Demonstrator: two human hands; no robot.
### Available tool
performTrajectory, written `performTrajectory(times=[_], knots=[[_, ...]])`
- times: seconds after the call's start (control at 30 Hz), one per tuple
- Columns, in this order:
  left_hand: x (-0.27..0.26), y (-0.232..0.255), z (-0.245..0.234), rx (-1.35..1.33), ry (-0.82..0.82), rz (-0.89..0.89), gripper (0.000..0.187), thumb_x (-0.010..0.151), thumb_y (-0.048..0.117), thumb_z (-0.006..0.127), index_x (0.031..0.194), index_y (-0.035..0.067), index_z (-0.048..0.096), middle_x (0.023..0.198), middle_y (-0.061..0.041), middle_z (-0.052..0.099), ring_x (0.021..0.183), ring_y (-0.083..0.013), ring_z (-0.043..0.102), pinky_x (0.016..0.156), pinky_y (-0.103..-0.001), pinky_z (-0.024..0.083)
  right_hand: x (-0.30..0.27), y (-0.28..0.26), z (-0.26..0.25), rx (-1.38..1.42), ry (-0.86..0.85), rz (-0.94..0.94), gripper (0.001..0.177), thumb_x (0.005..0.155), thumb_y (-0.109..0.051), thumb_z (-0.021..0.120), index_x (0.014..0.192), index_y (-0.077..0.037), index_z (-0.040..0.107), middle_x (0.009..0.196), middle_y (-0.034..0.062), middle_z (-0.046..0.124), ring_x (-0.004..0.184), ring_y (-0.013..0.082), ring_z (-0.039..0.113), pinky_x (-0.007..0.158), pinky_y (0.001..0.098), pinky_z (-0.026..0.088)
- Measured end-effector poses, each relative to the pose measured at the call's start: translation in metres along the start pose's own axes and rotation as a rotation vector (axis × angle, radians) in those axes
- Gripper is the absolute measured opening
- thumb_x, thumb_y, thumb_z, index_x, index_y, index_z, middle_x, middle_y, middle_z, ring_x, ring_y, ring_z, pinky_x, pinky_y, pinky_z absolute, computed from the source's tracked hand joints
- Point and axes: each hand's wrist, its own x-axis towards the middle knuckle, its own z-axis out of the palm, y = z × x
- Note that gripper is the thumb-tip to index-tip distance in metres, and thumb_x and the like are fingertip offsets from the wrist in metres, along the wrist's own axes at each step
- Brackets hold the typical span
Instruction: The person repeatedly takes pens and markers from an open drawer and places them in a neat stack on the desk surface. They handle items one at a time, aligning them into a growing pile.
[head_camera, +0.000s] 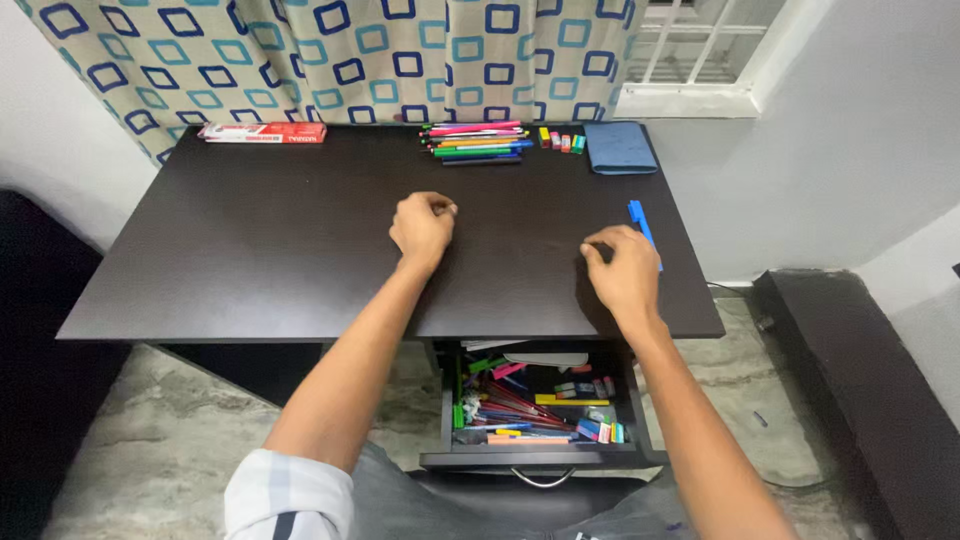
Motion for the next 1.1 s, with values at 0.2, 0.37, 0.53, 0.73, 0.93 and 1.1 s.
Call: performTrajectory(times=[0.2, 0.37, 0.53, 0.73, 0.93, 1.1], knots=[[0.019, 0.0, 0.007, 0.053, -0.023, -0.096, 0.018, 0.082, 0.024, 0.079, 0.098, 0.019, 0.083, 0.095, -0.002, 0.08, 0.092, -0.0241, 0.076, 0.083, -0.041, 0.057, 0.027, -0.013, 0.024, 0.026, -0.109, 0.049, 0.016, 0.086, -0.012, 0.076, 0.1, -0.006, 0.08, 0.107, 0.0125, 0.076, 0.099, 0.0291, 0.073, 0.088, 0.0398, 0.057], [0.029, -0.004, 0.017, 0.053, 0.012, -0.069, 0.03, 0.083, 0.025, 0.078, 0.113, 0.017, 0.078, 0.096, -0.004, 0.08, 0.096, -0.0273, 0.076, 0.087, -0.043, 0.056, 0.061, -0.021, 0.069, 0.095, -0.221, 0.093, 0.036, 0.082, -0.014, 0.079, 0.118, -0.008, 0.075, 0.116, 0.0128, 0.072, 0.1, 0.0279, 0.072, 0.088, 0.0389, 0.057], [0.047, -0.006, 0.023, 0.091, 0.013, -0.047, 0.05, 0.084, 0.026, 0.077, 0.131, 0.011, 0.067, 0.097, -0.008, 0.079, 0.099, -0.0317, 0.074, 0.089, -0.047, 0.055, 0.087, -0.015, 0.115, 0.086, -0.253, 0.038, 0.058, 0.085, -0.017, 0.079, 0.139, -0.007, 0.061, 0.134, 0.0165, 0.061, 0.102, 0.0328, 0.069, 0.093, 0.0415, 0.055], [0.065, -0.007, 0.024, 0.068, -0.028, -0.025, 0.052, 0.084, 0.028, 0.076, 0.133, 0.011, 0.067, 0.102, -0.012, 0.078, 0.104, -0.0333, 0.072, 0.092, -0.048, 0.054, 0.119, -0.004, 0.146, 0.02, -0.156, -0.147, 0.059, 0.09, -0.016, 0.077, 0.143, -0.003, 0.056, 0.135, 0.0245, 0.053, 0.113, 0.0449, 0.062, 0.097, 0.0486, 0.051], [0.075, -0.002, 0.021, -0.039, -0.056, -0.143, 0.047, 0.085, 0.035, 0.075, 0.125, 0.011, 0.071, 0.099, -0.008, 0.079, 0.1, -0.0296, 0.075, 0.09, -0.044, 0.056, 0.136, -0.007, 0.154, 0.002, -0.139, -0.1, 0.041, 0.092, -0.01, 0.075, 0.128, 0.001, 0.061, 0.126, 0.0255, 0.06, 0.111, 0.0469, 0.062, 0.093, 0.0513, 0.051], [0.079, 0.004, 0.025, -0.012, 0.045, -0.199, 0.031, 0.088, 0.037, 0.074, 0.11, 0.015, 0.08, 0.097, -0.009, 0.078, 0.095, -0.03, 0.075, 0.087, -0.043, 0.057, 0.14, -0.011, 0.155, 0.011, -0.058, -0.176, 0.032, 0.091, -0.006, 0.076, 0.119, 0.005, 0.065, 0.104, 0.0232, 0.069, 0.096, 0.0425, 0.068, 0.085, 0.0499, 0.053]])
